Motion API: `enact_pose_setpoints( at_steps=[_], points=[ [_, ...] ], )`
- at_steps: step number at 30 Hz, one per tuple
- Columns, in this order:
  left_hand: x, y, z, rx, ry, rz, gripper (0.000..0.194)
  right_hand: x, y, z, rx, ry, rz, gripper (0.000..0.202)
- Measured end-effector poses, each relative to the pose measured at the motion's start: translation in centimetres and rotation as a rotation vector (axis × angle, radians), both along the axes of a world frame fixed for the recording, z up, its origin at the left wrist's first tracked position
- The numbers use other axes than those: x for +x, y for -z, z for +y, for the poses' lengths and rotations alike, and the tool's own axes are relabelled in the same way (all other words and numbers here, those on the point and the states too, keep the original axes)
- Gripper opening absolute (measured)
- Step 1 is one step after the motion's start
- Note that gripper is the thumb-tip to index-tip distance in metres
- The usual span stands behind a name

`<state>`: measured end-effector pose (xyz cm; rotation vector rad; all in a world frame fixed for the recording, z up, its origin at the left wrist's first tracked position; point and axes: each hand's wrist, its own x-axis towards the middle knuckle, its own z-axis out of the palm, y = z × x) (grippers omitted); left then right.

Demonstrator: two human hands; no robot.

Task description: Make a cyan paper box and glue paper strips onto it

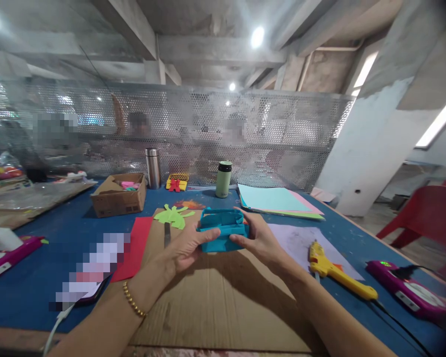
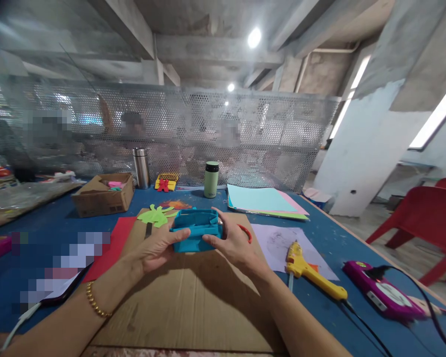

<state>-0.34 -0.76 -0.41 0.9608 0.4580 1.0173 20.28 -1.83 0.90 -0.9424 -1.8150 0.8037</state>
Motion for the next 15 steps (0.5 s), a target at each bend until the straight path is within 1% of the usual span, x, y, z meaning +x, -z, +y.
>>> enact_pose_setpoints(
  at_steps=[3,5,8,10,12,13,15],
  points=[
    [-0.1,0.0,0.0,-0.013,-0.033,0.100,0.060,0.0,0.1,0.0,-0.054,0.020,0.107,0.070],
    [-0.1,0.0,0.1,-0.042,-0.046,0.140,0.058,-0.1,0.3,0.1,-0.085,0.009,0.164,0.070],
    [-0.1,0.0,0.1,-0.055,-0.033,0.134,0.057,-0.3,0.8,0.2,-0.117,-0.030,0.235,0.074],
    [0.0,0.0,0.2,-0.057,-0.054,0.114,0.056,-0.3,1.0,0.3,-0.116,-0.038,0.251,0.078],
    [0.1,-0.2,0.2,-0.047,-0.084,0.098,0.055,0.0,1.2,0.4,-0.107,-0.012,0.207,0.082],
    [0.1,-0.2,0.2,-0.035,-0.094,0.095,0.055,0.3,1.1,0.5,-0.089,0.023,0.152,0.082],
    [0.0,-0.4,0.2,-0.004,-0.102,0.101,0.054,1.0,0.9,0.6,-0.002,0.151,0.002,0.077]
  ],
)
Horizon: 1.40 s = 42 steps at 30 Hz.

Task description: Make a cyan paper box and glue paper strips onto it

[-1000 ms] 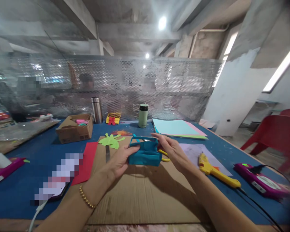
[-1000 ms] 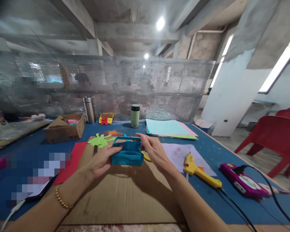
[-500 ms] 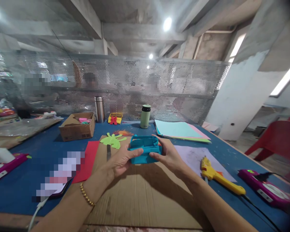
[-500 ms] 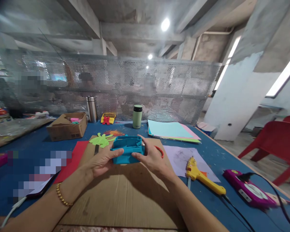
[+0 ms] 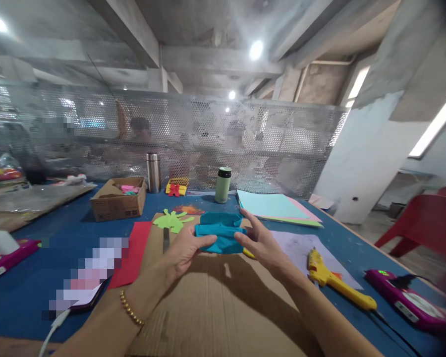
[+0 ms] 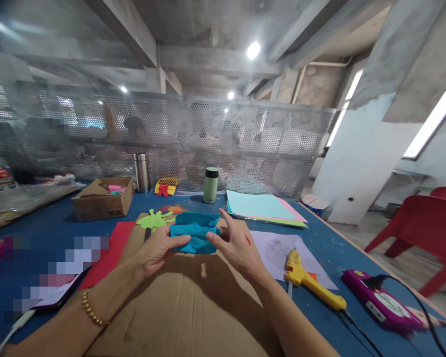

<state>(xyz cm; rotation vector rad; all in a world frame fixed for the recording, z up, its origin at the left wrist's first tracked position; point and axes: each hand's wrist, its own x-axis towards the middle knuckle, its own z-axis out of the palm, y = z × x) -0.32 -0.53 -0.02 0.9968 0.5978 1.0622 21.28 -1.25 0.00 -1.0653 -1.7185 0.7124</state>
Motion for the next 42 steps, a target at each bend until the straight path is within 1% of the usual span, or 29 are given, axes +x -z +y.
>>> enact_pose_setpoints(
  at_steps=[2,4,5,7,8,9,11,13,15,16,18,20,23,25,27,30,34,36,38,42],
  points=[
    [0.0,0.0,0.1,0.017,-0.011,0.018,0.053,0.6,-0.5,0.0,0.140,0.170,-0.141,0.065],
    [0.0,0.3,0.2,0.018,-0.028,0.046,0.052,0.9,-1.2,-0.3,0.305,0.283,-0.210,0.052],
    [0.0,0.5,0.2,0.018,-0.037,0.063,0.052,0.8,-1.5,-0.4,0.378,0.300,-0.229,0.046],
    [0.2,1.0,0.1,0.023,-0.044,0.110,0.050,0.5,-2.1,-0.9,0.456,0.257,-0.256,0.034],
    [0.3,1.2,0.0,0.030,-0.025,0.141,0.048,0.3,-2.2,-1.1,0.443,0.219,-0.261,0.032],
    [0.4,1.4,-0.2,0.043,0.009,0.173,0.045,0.2,-2.4,-1.3,0.395,0.184,-0.255,0.034],
    [0.5,1.7,-0.6,0.079,0.105,0.225,0.041,0.0,-2.5,-1.4,0.247,0.130,-0.216,0.041],
    [0.4,1.8,-1.0,0.118,0.171,0.248,0.037,0.2,-2.3,-1.2,0.107,0.083,-0.181,0.043],
    [0.3,1.9,-1.1,0.144,0.165,0.266,0.034,0.5,-2.1,-0.9,0.019,0.013,-0.184,0.040],
    [0.3,2.0,-1.1,0.151,0.158,0.278,0.033,0.7,-1.9,-0.7,0.005,-0.016,-0.196,0.038],
    [0.2,2.1,-1.1,0.149,0.147,0.303,0.030,0.9,-1.7,-0.5,0.034,-0.043,-0.228,0.034],
    [0.3,2.2,-1.0,0.142,0.125,0.320,0.026,1.0,-1.7,-0.5,0.097,-0.051,-0.266,0.030],
    [0.4,2.2,-0.9,0.157,0.063,0.346,0.018,0.8,-1.9,-0.9,0.165,-0.077,-0.345,0.030],
    [0.5,2.3,-0.9,0.175,0.052,0.364,0.015,0.6,-2.2,-1.2,0.203,-0.083,-0.400,0.031],
    [0.5,2.3,-0.9,0.183,0.065,0.368,0.017,0.4,-2.3,-1.4,0.254,-0.070,-0.456,0.031],
    [0.5,2.3,-1.0,0.191,0.082,0.358,0.019,0.3,-2.0,-1.4,0.322,-0.059,-0.516,0.027],
    [0.5,2.1,-1.1,0.177,0.067,0.366,0.021,0.2,-1.1,-1.0,0.333,-0.049,-0.572,0.025],
    [0.6,2.0,-1.2,0.178,0.061,0.377,0.019,0.1,-0.8,-0.9,0.357,-0.031,-0.612,0.027],
    [0.6,1.9,-1.2,0.201,0.071,0.376,0.015,0.1,-0.6,-0.7,0.376,-0.024,-0.634,0.027],
    [0.7,1.8,-1.3,0.224,0.092,0.375,0.016,0.0,-0.6,-0.6,0.382,-0.027,-0.646,0.030]
  ],
)
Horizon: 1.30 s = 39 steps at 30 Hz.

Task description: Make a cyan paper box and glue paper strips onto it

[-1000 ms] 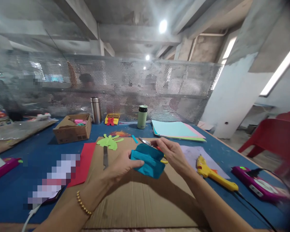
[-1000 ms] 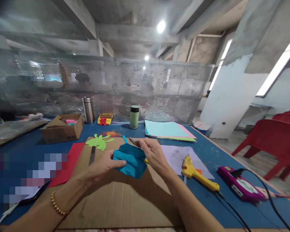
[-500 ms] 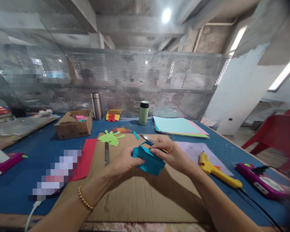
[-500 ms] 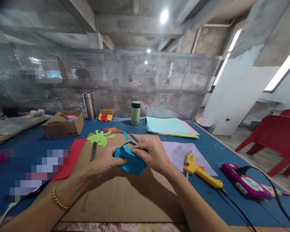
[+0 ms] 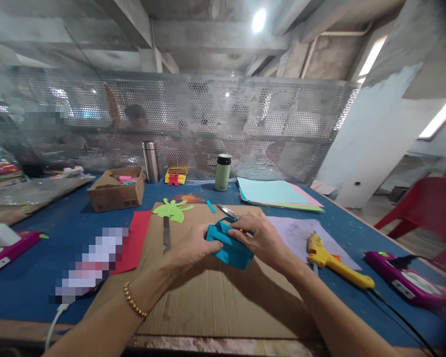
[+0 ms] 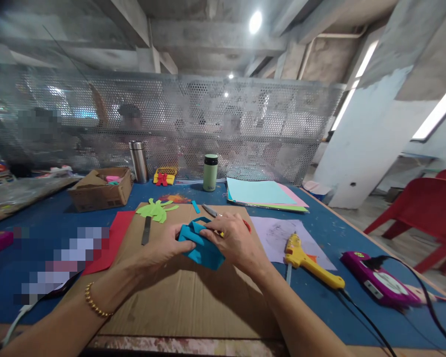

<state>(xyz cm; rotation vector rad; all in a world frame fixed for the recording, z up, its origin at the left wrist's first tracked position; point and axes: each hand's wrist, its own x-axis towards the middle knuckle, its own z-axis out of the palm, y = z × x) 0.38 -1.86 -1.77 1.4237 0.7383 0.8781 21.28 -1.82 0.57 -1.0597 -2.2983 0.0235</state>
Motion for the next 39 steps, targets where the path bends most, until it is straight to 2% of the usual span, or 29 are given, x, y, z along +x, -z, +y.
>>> enact_pose_setpoints(
  at_steps=[6,11,15,22,27,32,39],
  points=[
    [0.0,-0.4,-0.1,0.025,-0.016,-0.025,0.012,-0.2,0.0,-0.2,0.056,0.039,-0.088,0.040],
    [0.1,-0.7,-0.5,-0.055,0.008,-0.019,0.018,-0.5,-0.2,-0.6,0.093,0.052,-0.088,0.037],
    [0.1,-0.4,-0.5,-0.152,0.021,0.029,0.025,-0.8,-0.1,-0.8,0.078,0.076,-0.086,0.034],
    [0.1,0.2,-0.2,-0.171,0.044,0.008,0.031,-1.7,-0.6,-2.1,0.083,0.118,-0.085,0.033],
    [0.2,0.1,-0.2,-0.162,0.046,-0.019,0.032,-2.1,-1.4,-2.9,0.022,0.074,-0.080,0.029],
    [0.1,0.3,0.1,-0.181,0.029,0.012,0.034,-1.6,-0.9,-2.2,0.025,0.056,-0.064,0.015],
    [0.1,0.3,0.5,-0.162,0.007,-0.070,0.034,-1.5,-0.7,-2.3,0.093,-0.007,-0.075,0.025]
  ],
)
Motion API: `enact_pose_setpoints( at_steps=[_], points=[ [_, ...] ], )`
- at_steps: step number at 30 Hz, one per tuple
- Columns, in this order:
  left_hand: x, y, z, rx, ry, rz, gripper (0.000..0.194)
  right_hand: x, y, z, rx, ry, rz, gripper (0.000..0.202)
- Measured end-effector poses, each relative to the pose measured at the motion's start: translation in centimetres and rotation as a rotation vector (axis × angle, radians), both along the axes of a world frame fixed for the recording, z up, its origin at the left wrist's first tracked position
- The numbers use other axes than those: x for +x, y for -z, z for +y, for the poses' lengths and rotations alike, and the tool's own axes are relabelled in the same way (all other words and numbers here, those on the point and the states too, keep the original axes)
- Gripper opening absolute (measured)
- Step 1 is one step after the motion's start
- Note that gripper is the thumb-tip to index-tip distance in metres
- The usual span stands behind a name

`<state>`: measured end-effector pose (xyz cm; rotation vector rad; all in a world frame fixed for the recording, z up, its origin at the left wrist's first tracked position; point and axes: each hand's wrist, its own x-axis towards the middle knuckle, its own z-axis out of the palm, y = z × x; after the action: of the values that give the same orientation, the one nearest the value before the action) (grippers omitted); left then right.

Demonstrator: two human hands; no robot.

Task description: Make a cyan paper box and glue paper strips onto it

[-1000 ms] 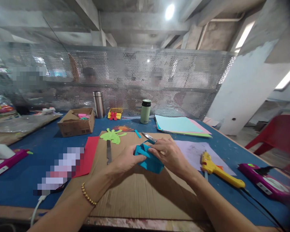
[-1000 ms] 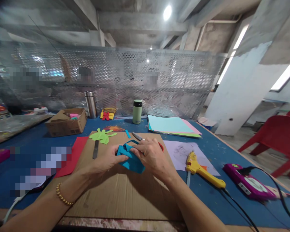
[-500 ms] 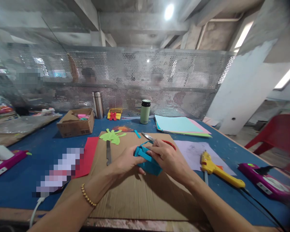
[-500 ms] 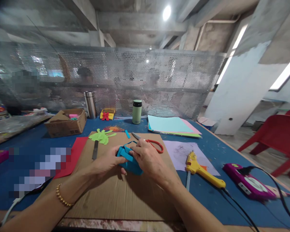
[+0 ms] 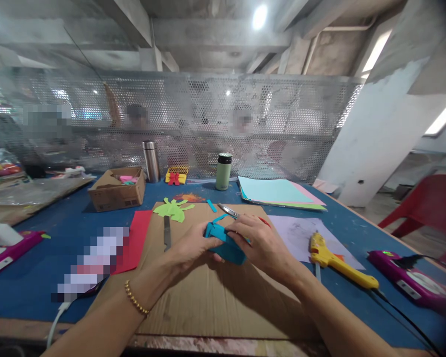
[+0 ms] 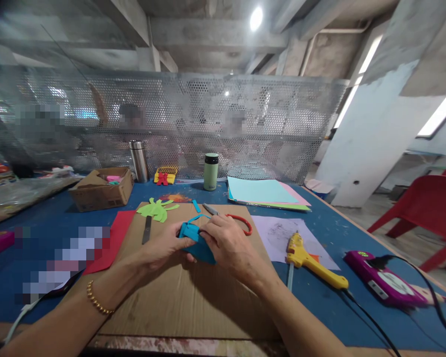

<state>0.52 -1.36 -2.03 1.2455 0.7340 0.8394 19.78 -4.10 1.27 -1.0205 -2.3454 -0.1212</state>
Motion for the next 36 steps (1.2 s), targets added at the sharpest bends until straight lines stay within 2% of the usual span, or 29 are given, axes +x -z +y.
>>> enact_pose_setpoints(
  at_steps=[4,9,14,17,20,23,28,30,32,34,36],
  points=[
    [-0.1,0.1,0.3,-0.002,0.043,-0.065,0.035,-0.2,-0.2,-0.4,0.043,-0.001,-0.044,0.023],
    [-0.1,-0.3,0.0,0.037,-0.006,-0.069,0.042,-0.1,0.2,-0.4,0.097,0.027,-0.071,0.017],
    [0.1,-0.3,-0.1,0.051,-0.050,-0.047,0.034,-0.2,0.4,-0.3,0.139,-0.005,-0.036,0.018],
    [0.2,-0.2,0.1,0.051,-0.057,-0.042,0.030,-0.2,0.3,-0.2,0.104,-0.017,-0.007,0.020],
    [0.0,-0.3,0.4,0.058,-0.074,-0.035,0.025,0.2,0.0,-0.1,0.105,-0.035,0.079,0.022],
    [-0.3,-0.5,0.6,0.042,-0.089,-0.071,0.025,0.9,-0.9,0.0,0.186,-0.049,0.246,0.021],
    [-1.1,-1.2,1.0,-0.040,-0.102,-0.197,0.027,2.3,-2.7,0.2,0.283,0.112,0.523,0.018],
    [-1.4,-1.4,1.2,-0.082,-0.108,-0.252,0.027,2.8,-2.6,0.7,0.201,0.191,0.575,0.018],
    [-1.6,-1.6,1.4,-0.127,-0.132,-0.294,0.027,3.0,-2.0,1.4,0.035,0.219,0.635,0.026],
    [-1.6,-1.7,1.5,-0.175,-0.172,-0.313,0.028,2.9,-0.9,2.0,-0.131,0.180,0.666,0.040],
    [-1.6,-1.7,1.5,-0.212,-0.215,-0.312,0.028,2.5,0.1,2.5,-0.218,0.133,0.628,0.049]
  ],
)
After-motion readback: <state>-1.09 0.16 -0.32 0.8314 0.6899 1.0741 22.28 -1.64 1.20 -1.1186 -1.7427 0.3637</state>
